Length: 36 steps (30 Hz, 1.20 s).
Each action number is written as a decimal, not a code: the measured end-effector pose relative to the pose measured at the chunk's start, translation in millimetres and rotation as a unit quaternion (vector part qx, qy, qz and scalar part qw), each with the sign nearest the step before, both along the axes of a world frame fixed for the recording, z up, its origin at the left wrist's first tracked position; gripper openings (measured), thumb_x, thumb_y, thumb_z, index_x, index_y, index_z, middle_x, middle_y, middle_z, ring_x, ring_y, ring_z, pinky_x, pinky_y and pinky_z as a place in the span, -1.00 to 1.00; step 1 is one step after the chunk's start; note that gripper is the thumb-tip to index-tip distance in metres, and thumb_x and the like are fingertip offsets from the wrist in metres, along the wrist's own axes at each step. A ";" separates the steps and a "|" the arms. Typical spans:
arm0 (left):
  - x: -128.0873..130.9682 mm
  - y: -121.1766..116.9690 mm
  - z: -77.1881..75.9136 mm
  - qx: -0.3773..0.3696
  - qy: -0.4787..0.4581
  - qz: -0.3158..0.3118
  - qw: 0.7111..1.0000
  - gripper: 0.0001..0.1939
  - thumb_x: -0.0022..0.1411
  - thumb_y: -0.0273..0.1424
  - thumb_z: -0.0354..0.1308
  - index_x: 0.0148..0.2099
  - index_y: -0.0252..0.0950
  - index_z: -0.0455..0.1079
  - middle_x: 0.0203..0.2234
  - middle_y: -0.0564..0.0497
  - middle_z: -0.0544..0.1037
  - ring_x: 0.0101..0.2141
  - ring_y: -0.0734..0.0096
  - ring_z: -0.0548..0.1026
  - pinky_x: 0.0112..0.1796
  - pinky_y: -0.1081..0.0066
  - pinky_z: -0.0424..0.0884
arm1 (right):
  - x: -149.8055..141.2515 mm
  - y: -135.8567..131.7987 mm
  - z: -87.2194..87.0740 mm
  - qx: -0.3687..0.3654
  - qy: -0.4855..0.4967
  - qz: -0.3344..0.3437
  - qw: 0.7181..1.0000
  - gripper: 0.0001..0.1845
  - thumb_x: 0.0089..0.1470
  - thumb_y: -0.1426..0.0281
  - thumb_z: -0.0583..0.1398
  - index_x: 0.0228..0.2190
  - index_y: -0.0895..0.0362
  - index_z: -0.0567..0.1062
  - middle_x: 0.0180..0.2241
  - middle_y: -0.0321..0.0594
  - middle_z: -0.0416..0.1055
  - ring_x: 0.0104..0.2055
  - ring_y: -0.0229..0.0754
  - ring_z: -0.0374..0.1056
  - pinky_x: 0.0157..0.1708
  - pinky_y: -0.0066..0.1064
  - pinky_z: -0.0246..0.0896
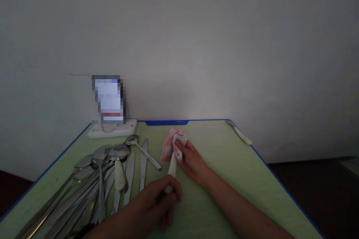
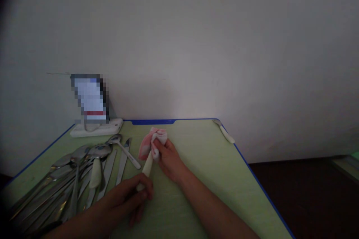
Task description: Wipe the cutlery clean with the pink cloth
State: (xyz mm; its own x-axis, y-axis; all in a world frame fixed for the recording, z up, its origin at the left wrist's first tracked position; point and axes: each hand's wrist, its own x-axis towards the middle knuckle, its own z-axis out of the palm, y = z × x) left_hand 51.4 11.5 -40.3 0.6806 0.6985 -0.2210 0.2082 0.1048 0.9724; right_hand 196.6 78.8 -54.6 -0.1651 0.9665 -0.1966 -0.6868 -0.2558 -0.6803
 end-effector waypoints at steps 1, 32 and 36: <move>0.1 0.5 0.1 -0.001 -0.007 0.003 1.000 -0.71 0.29 -0.16 -0.10 -0.22 -0.29 0.22 -0.63 0.15 0.30 -0.61 0.52 0.30 -0.54 0.53 0.24 | 0.1 0.9 -0.4 -0.011 0.004 -0.009 1.000 -0.71 -0.27 0.38 0.38 -0.40 0.13 0.49 -0.50 -0.40 0.41 -0.47 -0.40 0.24 -0.42 -0.56 0.14; -6.4 0.0 8.5 0.015 -0.018 -0.061 0.998 -0.69 0.28 -0.17 -0.02 -0.21 -0.31 0.37 -0.42 0.02 0.44 -0.48 0.52 0.38 -0.41 0.53 0.31 | 4.1 3.1 -3.6 -0.013 -0.016 0.071 0.997 -0.73 -0.10 0.22 0.29 -0.47 0.20 0.46 -0.58 -0.36 0.35 -0.53 -0.37 0.20 -0.48 -0.54 0.13; -4.7 -0.8 2.6 0.002 -0.027 -0.026 0.999 -0.59 0.30 -0.09 -0.12 -0.14 -0.32 0.36 -0.61 0.10 0.35 -0.55 0.49 0.36 -0.48 0.53 0.29 | 4.5 3.7 2.7 -0.012 0.048 0.085 0.995 -0.67 0.00 0.14 0.19 -0.33 0.15 0.48 -0.45 -0.31 0.44 -0.45 -0.31 0.30 -0.43 -0.49 0.21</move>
